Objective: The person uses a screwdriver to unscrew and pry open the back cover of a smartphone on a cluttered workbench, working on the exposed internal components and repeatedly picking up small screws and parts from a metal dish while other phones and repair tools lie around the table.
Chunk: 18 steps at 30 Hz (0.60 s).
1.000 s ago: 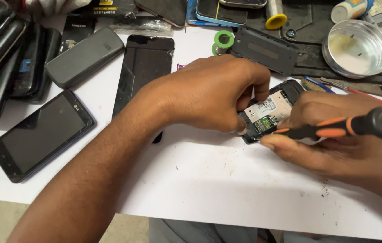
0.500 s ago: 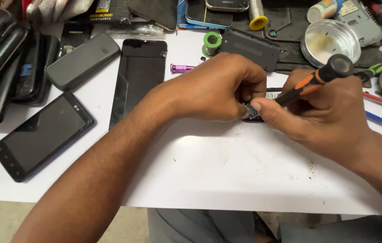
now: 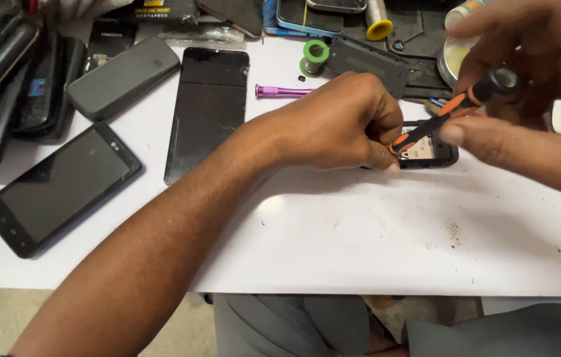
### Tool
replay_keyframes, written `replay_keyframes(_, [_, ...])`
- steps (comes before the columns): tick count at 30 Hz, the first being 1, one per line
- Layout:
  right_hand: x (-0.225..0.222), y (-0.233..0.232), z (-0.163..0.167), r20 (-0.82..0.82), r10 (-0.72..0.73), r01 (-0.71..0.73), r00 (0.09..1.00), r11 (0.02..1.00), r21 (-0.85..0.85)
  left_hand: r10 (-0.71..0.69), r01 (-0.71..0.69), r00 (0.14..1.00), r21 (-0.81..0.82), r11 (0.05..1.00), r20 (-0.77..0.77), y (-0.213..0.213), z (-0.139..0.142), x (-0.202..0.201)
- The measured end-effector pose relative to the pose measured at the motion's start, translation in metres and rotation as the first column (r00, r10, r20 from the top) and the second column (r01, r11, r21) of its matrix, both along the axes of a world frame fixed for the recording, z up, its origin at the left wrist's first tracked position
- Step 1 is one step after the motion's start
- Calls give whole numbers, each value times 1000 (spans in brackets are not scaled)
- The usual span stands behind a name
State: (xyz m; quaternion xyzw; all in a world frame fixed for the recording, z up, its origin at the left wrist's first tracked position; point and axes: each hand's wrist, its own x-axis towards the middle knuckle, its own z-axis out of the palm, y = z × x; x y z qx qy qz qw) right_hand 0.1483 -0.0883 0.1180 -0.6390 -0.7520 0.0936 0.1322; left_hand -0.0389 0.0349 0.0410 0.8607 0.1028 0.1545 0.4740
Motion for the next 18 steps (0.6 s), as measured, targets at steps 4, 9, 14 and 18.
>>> replay_keyframes(4, [6,8,18,146,110,-109,983,994,-21,30,-26,999,107,994,-34,2,0,-1])
replay_keyframes(9, [-12,25,26,471,131,-84,872,989,-120,247,-227,968,254,940,-51,12,-3,-7])
replay_keyframes(14, [-48,35,34,860,146,210,488,937,-279,274,-205,949,349,914,-160,11,-3,-9])
replay_keyframes(18, [-67,38,39,866,194,227,460,918,-326,273,-208,951,354,912,-144,9,-1,-10])
